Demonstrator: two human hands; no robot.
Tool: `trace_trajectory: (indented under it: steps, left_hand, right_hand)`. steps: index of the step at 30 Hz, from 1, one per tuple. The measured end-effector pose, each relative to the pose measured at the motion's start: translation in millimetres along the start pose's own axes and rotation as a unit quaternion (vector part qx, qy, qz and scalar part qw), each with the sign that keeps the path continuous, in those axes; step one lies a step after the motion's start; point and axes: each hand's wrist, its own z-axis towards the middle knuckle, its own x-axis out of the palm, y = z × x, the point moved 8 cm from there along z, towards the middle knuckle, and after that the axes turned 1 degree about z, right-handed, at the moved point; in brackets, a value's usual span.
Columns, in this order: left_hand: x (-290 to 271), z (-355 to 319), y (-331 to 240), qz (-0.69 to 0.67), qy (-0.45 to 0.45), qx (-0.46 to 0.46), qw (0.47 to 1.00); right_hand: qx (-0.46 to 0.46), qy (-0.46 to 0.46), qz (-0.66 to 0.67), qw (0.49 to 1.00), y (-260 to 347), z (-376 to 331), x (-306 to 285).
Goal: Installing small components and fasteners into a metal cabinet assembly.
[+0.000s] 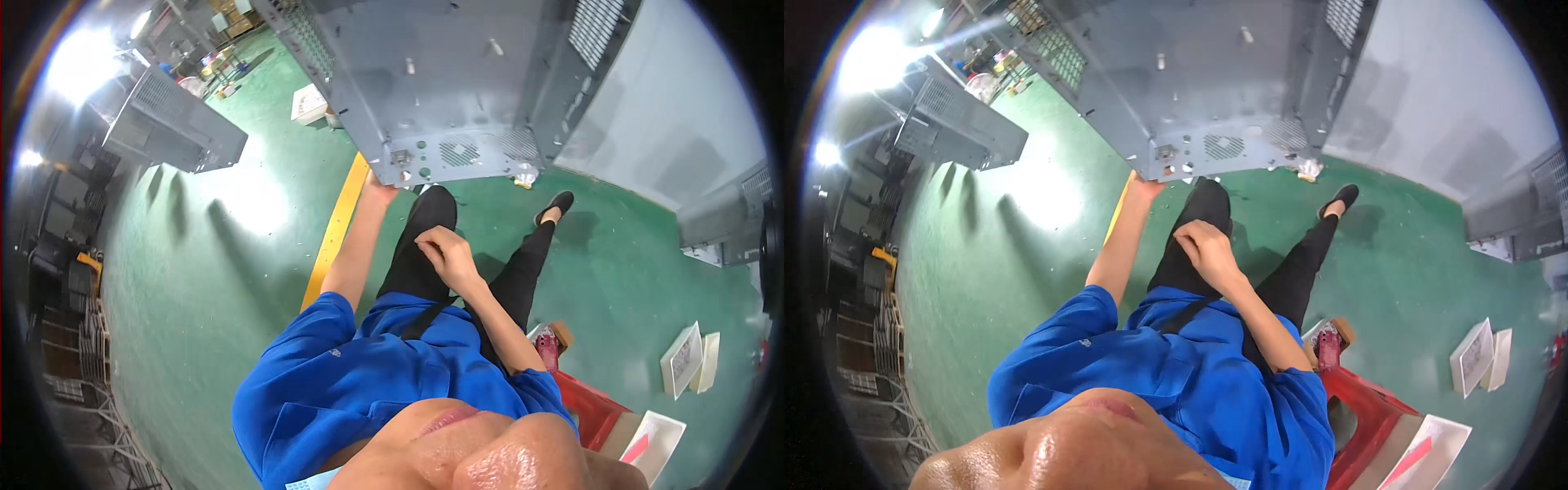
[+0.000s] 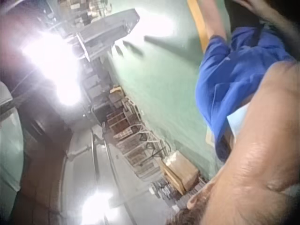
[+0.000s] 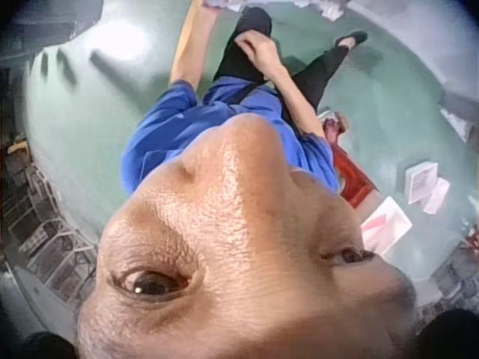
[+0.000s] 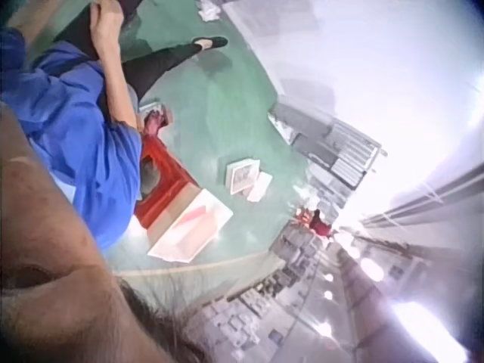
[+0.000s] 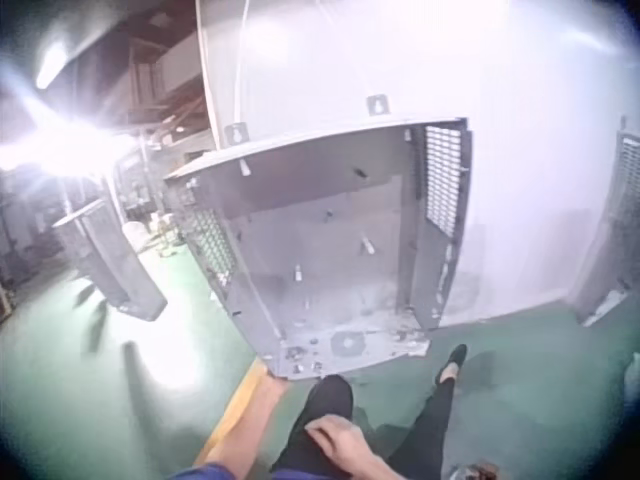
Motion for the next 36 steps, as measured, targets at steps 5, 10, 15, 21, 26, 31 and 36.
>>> trace_trajectory:
  steps: [5, 10, 15, 21, 26, 31, 36]
  left_hand:
    - [-11.1, 12.4, -8.8, 0.006, 0.002, 0.043, 0.999]
    - [-10.2, 14.3, 1.3, -0.022, -0.047, 0.053, 0.997]
    - [-13.6, 8.0, 8.2, 0.028, -0.093, 0.080, 0.992]
    - [-38.8, -1.2, -20.2, 0.012, -0.086, 0.104, 0.991]
    - [-44.1, -13.2, -19.2, -0.025, -0.101, 0.096, 0.990]
    - [-12.8, -43.1, -16.8, 0.035, -0.132, 0.113, 0.984]
    - [-41.3, -31.3, -25.8, 0.040, -0.142, 0.096, 0.984]
  right_hand:
    - [0.032, 0.012, 0.033, 0.999, -0.4, -5.8, -7.4]
    - [0.082, -0.009, 0.045, 0.996, -16.2, -22.0, -23.9]
    - [0.119, -0.013, 0.076, 0.990, -34.0, -34.1, -28.5]
    - [0.163, 0.012, 0.091, 0.982, -41.6, -23.8, -43.8]
    - [0.171, -0.017, 0.128, 0.977, -53.8, -23.9, -65.7]
    - [0.190, -0.016, 0.115, 0.975, -64.1, -28.4, -69.0]
    - [0.193, -0.011, 0.111, 0.975, -69.1, -28.2, -70.6]
